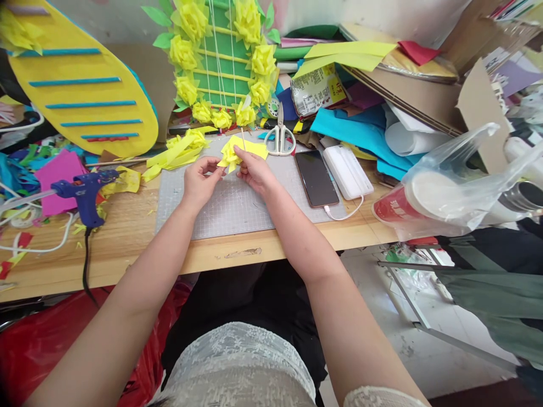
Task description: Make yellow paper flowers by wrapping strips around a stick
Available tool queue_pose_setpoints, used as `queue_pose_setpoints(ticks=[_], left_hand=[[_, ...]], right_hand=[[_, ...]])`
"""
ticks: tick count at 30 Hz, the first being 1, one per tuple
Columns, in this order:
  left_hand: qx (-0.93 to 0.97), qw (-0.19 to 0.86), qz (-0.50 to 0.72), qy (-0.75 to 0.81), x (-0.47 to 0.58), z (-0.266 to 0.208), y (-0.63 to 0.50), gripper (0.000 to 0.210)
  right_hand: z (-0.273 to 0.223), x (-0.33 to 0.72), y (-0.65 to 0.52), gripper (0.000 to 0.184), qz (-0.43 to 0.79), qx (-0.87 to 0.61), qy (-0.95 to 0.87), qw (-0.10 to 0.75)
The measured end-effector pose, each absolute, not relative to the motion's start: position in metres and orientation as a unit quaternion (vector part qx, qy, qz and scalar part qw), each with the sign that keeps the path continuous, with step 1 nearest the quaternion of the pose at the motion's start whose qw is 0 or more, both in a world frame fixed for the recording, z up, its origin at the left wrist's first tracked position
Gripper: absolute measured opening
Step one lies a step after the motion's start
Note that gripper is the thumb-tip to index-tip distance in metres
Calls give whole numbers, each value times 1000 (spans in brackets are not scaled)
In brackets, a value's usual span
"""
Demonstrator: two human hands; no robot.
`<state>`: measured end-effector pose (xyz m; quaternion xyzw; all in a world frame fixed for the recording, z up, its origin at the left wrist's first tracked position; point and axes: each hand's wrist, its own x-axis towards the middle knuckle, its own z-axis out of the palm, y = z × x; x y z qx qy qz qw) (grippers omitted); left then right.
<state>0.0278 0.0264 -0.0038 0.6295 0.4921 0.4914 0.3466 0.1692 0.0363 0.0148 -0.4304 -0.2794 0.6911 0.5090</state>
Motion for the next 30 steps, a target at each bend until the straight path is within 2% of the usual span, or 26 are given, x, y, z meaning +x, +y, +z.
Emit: queue_pose_setpoints(ticks=[4, 9, 18, 30], left_hand=[[635, 335, 490, 495, 29, -1, 24, 14], [647, 311, 496, 489, 31, 3, 21, 26], [662, 261, 511, 482, 32, 5, 19, 22], [646, 267, 535, 474, 33, 4, 20, 21]], right_hand=[[17, 169, 36, 27, 708, -435, -259, 492], [20, 168, 35, 29, 721, -454, -236, 467], [24, 167, 32, 35, 731, -468, -239, 435], [26, 168, 32, 40, 734, -471, -260, 414]])
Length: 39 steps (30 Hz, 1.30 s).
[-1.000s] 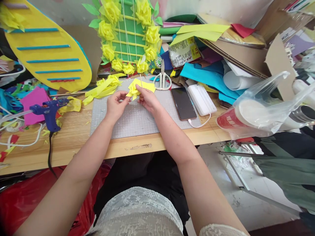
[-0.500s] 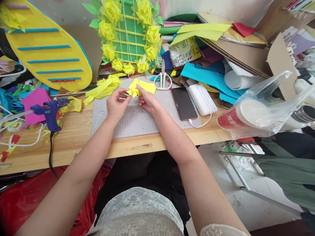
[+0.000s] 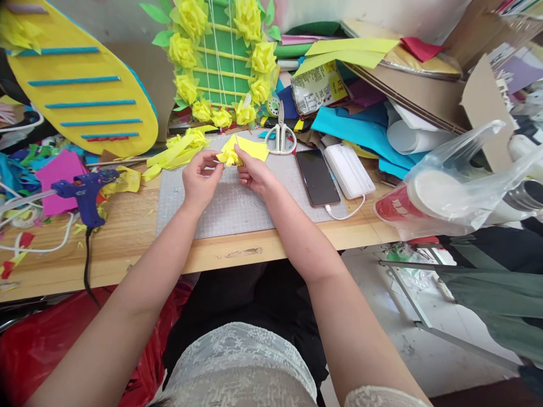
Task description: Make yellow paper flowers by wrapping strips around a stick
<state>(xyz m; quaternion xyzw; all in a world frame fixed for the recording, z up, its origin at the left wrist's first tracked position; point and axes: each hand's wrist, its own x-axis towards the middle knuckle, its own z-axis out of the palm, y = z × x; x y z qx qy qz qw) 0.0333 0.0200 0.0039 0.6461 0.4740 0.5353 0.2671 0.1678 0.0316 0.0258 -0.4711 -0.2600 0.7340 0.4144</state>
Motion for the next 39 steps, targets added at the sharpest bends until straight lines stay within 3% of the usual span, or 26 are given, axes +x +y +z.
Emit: queue_pose_setpoints(ticks=[9, 21, 26, 39], left_hand=[[548, 367, 586, 471, 38, 3, 23, 9], [428, 544, 527, 493, 24, 7, 28, 28], [402, 571, 519, 492, 24, 19, 21, 30], [286, 678, 477, 480, 26, 23, 20, 13]], right_hand=[[26, 166, 29, 38, 720, -440, -316, 433], [25, 173, 24, 31, 638, -405, -445, 481], [25, 178, 25, 27, 628, -412, -454, 478], [33, 184, 22, 21, 558, -416, -571, 436]])
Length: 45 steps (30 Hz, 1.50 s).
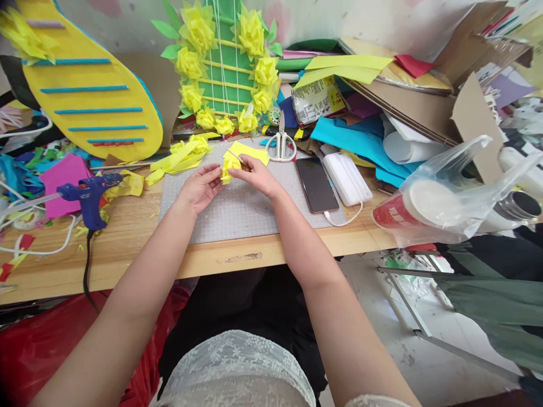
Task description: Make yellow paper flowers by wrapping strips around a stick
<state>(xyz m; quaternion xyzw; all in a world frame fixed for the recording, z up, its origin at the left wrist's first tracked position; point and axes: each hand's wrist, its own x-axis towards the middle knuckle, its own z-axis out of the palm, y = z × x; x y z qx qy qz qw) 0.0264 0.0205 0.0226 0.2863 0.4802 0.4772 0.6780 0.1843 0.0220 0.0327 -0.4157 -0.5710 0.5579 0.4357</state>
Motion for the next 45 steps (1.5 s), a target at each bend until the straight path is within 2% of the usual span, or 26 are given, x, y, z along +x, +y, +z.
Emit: queue_pose_setpoints(ticks=[7, 14, 18, 21, 26, 32, 39, 45], left_hand=[[283, 714, 447, 458, 23, 20, 21, 23], [222, 763, 424, 434, 25, 27, 17, 13], [248, 746, 419, 455, 25, 26, 18, 1], [288, 704, 437, 480, 24, 20, 22, 15], [310, 663, 483, 481, 21, 12, 28, 19], [298, 666, 487, 480, 22, 15, 26, 29], [295, 685, 457, 484, 23, 17, 24, 27], [237, 711, 455, 481, 25, 24, 21, 23]], right_hand=[[33, 184, 23, 18, 560, -412, -554, 457], [24, 189, 28, 24, 552, -393, -569, 466], [24, 187, 27, 25, 547, -413, -576, 446], [23, 184, 26, 27, 560, -420, -568, 433], [23, 179, 26, 30, 573, -429, -524, 461], [22, 175, 27, 35, 574, -443, -495, 479], [21, 176, 29, 30, 572, -435, -491, 493], [15, 175, 33, 37, 542, -455, -507, 492]])
